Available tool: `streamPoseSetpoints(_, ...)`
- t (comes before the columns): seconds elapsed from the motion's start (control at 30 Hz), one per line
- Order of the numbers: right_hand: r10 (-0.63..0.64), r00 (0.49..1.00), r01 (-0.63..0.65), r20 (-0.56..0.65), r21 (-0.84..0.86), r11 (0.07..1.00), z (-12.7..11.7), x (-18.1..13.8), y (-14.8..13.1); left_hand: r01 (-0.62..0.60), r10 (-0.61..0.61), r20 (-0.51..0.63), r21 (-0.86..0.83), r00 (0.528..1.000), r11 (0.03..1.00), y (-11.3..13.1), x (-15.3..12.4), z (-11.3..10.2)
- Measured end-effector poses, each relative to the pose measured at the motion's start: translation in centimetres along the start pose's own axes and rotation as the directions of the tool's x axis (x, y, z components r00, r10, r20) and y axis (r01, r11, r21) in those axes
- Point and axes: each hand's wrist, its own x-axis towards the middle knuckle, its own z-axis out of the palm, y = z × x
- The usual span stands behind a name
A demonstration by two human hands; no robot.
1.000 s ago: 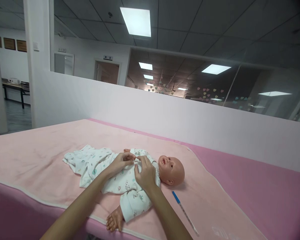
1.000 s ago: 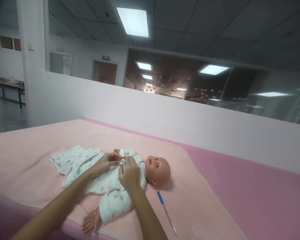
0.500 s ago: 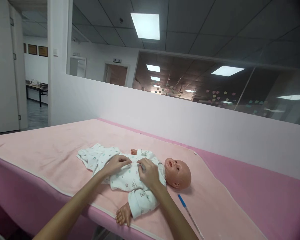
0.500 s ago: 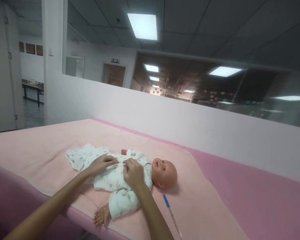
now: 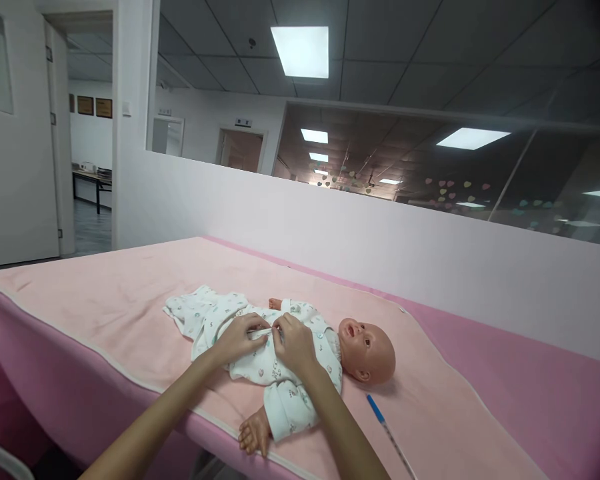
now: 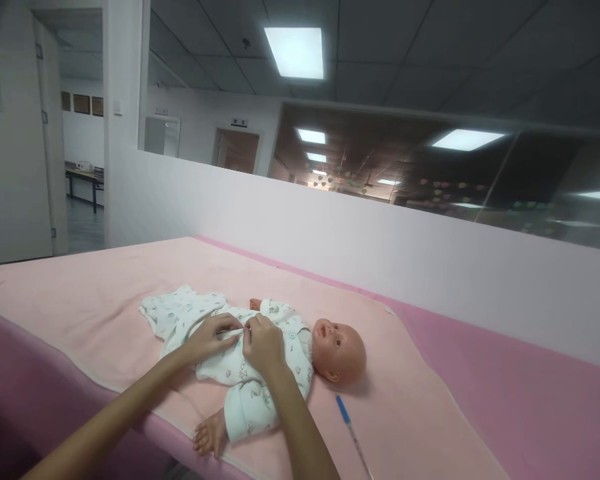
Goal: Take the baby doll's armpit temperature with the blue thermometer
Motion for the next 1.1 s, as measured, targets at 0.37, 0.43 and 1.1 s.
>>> streamPoseSetpoints(0.37, 0.061, 0.998, -0.061, 0.010, 0.003, 0.998, 0.20, -0.13, -0.12, 0.004, 0.003, -0.046, 0.162, 0.999, 0.987, 0.47, -0.17, 0.82)
streamPoseSetpoints(0.43, 0.077, 0.997, -0.077, 0.012, 0.008, 0.997, 0.23, -0.07, -0.11, 0.037, -0.031, -0.056, 0.101, 0.998, 0.994, 0.37, -0.10, 0.72)
streamPoseSetpoints(1.1, 0.116, 0.988, -0.119, -0.101, -0.019, 0.993, 0.47, -0.43, -0.65, 0.030, -0.025, -0.088, 0.066, 0.996, 0.997, 0.12, -0.14, 0.47)
